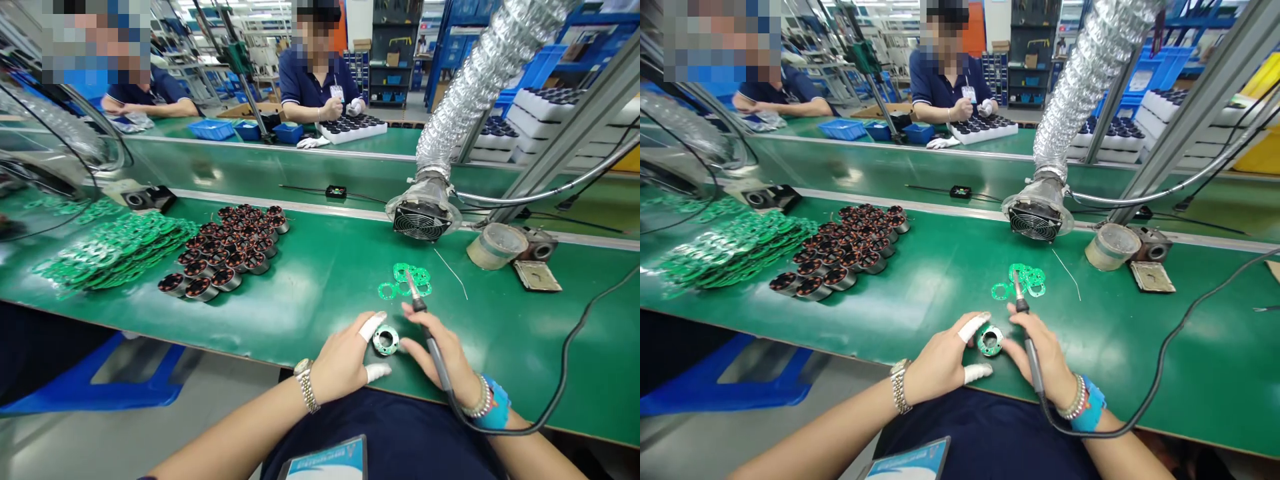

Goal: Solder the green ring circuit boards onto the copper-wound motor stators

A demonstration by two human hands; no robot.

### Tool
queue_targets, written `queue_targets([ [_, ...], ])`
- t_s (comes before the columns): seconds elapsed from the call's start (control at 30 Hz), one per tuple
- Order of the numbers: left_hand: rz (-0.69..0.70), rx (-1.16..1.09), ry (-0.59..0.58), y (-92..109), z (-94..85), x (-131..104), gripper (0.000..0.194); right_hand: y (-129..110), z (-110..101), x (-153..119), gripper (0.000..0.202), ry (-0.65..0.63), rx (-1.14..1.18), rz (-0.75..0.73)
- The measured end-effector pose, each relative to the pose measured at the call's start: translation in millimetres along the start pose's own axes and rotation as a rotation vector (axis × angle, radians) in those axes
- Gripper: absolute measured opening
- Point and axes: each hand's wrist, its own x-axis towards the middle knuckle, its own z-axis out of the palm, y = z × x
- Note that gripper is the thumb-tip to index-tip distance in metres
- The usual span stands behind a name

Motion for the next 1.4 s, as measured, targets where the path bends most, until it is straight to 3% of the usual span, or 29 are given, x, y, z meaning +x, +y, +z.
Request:
queue_targets([
  [0.1,-0.001,-0.019,-0.100,-4.8,1.1,15.2,0.060,23.2,-16.1,7.4,0.030,0.136,-0.142,0.071],
  [0.2,-0.028,-0.043,-0.079,-23.1,-9.8,45.8,0.049,50.9,-22.8,15.6,0.037,0.110,-0.258,0.028],
  [0.3,-0.145,-0.003,0.083,-57.2,-38.7,102.7,0.036,71.3,-17.3,20.7,0.038,0.034,-0.314,-0.037],
  [0.37,-0.287,0.044,0.223,-85.4,-63.2,151.6,0.042,77.9,-12.1,21.9,0.037,0.007,-0.324,-0.047],
  [0.5,-0.413,0.056,0.326,-139.6,-100.8,247.6,0.048,79.8,-9.2,21.5,0.038,-0.041,-0.319,-0.044],
  [0.63,-0.501,0.026,0.363,-176.2,-109.6,308.9,0.053,80.1,-9.7,19.2,0.046,-0.064,-0.336,-0.025],
  [0.73,-0.516,0.003,0.381,-187.1,-107.0,324.8,0.064,84.3,-8.0,15.0,0.052,-0.090,-0.367,-0.009],
  [0.83,-0.490,0.022,0.437,-179.9,-103.5,310.9,0.080,90.3,-7.6,10.8,0.052,-0.109,-0.383,-0.013],
  [0.9,-0.430,0.064,0.466,-165.9,-100.4,282.8,0.080,94.4,-8.3,10.0,0.049,-0.114,-0.393,-0.019],
  [1.0,-0.110,0.249,0.385,-139.6,-95.8,214.4,0.070,99.5,-9.7,12.5,0.044,-0.111,-0.415,-0.050],
  [1.1,0.049,0.325,0.315,-124.7,-99.0,128.1,0.060,101.0,-10.8,17.3,0.037,-0.054,-0.430,-0.126],
  [1.17,0.038,0.355,0.367,-128.5,-108.0,72.7,0.052,99.8,-11.4,20.1,0.034,-0.031,-0.450,-0.144],
  [1.27,-0.183,0.440,0.505,-151.9,-124.4,9.8,0.041,98.4,-12.2,22.3,0.032,-0.014,-0.464,-0.137],
  [1.33,-0.347,0.503,0.564,-169.7,-131.1,-13.9,0.040,99.2,-12.8,22.1,0.032,-0.011,-0.458,-0.137],
  [1.4,-0.412,0.544,0.555,-182.3,-132.6,-24.1,0.035,100.7,-13.0,21.4,0.033,-0.007,-0.449,-0.134],
])
